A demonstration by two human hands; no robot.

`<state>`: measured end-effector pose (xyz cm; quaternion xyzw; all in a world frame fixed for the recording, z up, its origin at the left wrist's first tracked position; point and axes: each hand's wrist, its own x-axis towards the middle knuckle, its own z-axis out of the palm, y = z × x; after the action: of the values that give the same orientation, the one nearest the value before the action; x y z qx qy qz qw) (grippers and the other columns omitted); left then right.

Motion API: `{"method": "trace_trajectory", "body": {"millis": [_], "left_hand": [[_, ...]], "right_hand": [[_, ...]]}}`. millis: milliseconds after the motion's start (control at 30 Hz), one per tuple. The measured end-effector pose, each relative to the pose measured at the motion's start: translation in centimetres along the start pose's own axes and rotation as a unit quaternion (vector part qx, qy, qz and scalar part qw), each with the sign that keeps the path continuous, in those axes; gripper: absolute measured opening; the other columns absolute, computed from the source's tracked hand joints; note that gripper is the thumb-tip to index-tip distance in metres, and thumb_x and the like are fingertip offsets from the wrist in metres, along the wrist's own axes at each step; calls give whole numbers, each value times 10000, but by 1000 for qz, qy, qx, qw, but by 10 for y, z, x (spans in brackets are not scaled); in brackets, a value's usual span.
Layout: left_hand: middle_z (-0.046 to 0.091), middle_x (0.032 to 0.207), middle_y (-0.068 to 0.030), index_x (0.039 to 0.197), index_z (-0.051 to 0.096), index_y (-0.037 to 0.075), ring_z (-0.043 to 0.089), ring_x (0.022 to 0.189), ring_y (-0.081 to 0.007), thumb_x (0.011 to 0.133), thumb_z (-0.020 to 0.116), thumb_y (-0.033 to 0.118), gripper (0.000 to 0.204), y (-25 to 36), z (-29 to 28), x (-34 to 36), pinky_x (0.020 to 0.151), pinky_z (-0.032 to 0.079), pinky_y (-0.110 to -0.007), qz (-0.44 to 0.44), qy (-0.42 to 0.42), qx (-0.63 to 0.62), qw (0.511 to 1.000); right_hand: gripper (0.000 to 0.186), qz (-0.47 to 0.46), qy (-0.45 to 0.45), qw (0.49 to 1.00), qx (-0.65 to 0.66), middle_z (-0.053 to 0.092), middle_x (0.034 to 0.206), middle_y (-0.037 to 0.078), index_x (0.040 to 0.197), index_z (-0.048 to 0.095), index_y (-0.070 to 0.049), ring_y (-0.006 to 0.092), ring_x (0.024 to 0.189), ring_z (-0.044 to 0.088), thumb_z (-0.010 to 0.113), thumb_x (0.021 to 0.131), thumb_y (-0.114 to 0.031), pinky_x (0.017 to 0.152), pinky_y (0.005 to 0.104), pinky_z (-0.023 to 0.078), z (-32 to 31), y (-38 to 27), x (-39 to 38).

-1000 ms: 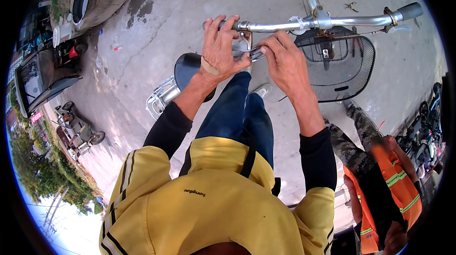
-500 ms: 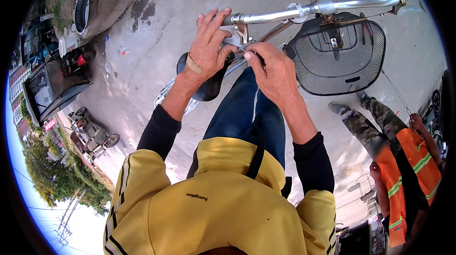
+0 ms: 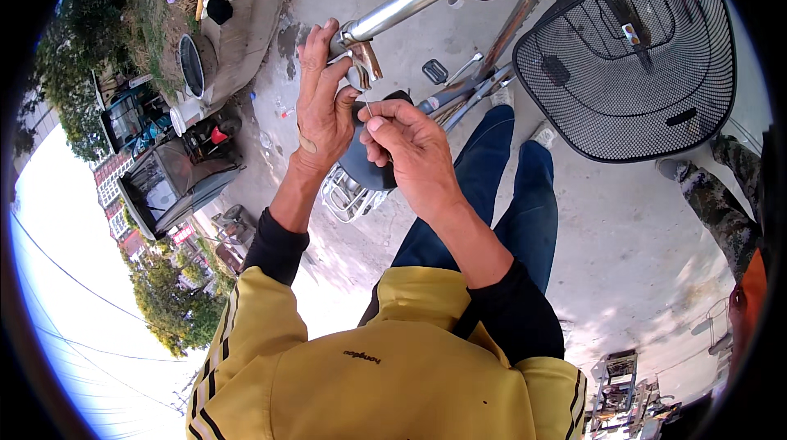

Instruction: The person adjusts the brake cable tension at the handlebar lever and then routes the cable to the front wheel caliper. They thread the cable through the housing and secure it to the brake arm, ensuring the mechanism is connected.

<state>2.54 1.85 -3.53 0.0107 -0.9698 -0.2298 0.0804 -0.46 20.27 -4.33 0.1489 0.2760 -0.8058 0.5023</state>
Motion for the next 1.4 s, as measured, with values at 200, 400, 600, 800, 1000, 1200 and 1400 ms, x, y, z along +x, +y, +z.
{"method": "trace_trajectory", "body": {"millis": [200,400,600,800,1000,1200,1400], "left_hand": [[351,1637,-314,1187,638,2,306,1547,-489,1120,441,436,482,-1,5,-2,1237,228,-565,-29,-1,29,999],[379,1615,-272,1246,606,-5,465,1381,-338,1104,463,477,522,1,18,-23,1042,447,-404,-94,82,22,992],[607,1270,-131,1590,302,40,594,910,-111,1073,583,384,682,-6,13,-28,752,487,-230,-123,97,-23,987],[421,1594,-231,946,647,9,562,1226,-216,1104,392,587,651,7,22,-22,893,472,-320,-164,104,46,980],[412,1618,-232,949,659,6,553,1276,-248,1117,360,560,651,1,33,-24,926,462,-345,-161,135,36,977],[456,1581,-264,1060,644,-12,539,1338,-287,1132,368,495,583,-8,40,-16,1007,431,-378,-55,164,82,982],[477,1566,-292,1152,629,-42,537,1391,-321,1120,482,422,488,-17,57,-2,1111,410,-395,119,230,-9,966]], "right_hand": [[171,-44,-55,991,117,631,900,27,1159,655,27,53,744,479,593,1057,-96,690,217,415,-9,16,9],[184,-69,-77,985,136,684,966,29,1187,638,33,40,840,570,600,1073,-106,751,210,466,-13,33,6],[160,-223,-25,974,14,671,962,62,1135,665,30,85,786,603,635,1045,-99,675,252,481,-19,39,9],[142,-296,2,949,-110,671,972,136,1095,677,-4,308,797,688,656,1005,-112,676,379,545,-32,16,3],[178,-363,-38,902,-230,690,972,159,1137,693,16,334,813,704,671,1004,-100,676,393,560,-55,8,8],[220,-412,-102,865,-268,692,941,172,1189,698,34,332,743,686,668,992,-59,657,387,547,-67,4,17],[156,-489,-148,769,-386,710,865,121,1119,720,45,126,645,596,657,988,-12,571,278,462,-79,-22,36]]}}
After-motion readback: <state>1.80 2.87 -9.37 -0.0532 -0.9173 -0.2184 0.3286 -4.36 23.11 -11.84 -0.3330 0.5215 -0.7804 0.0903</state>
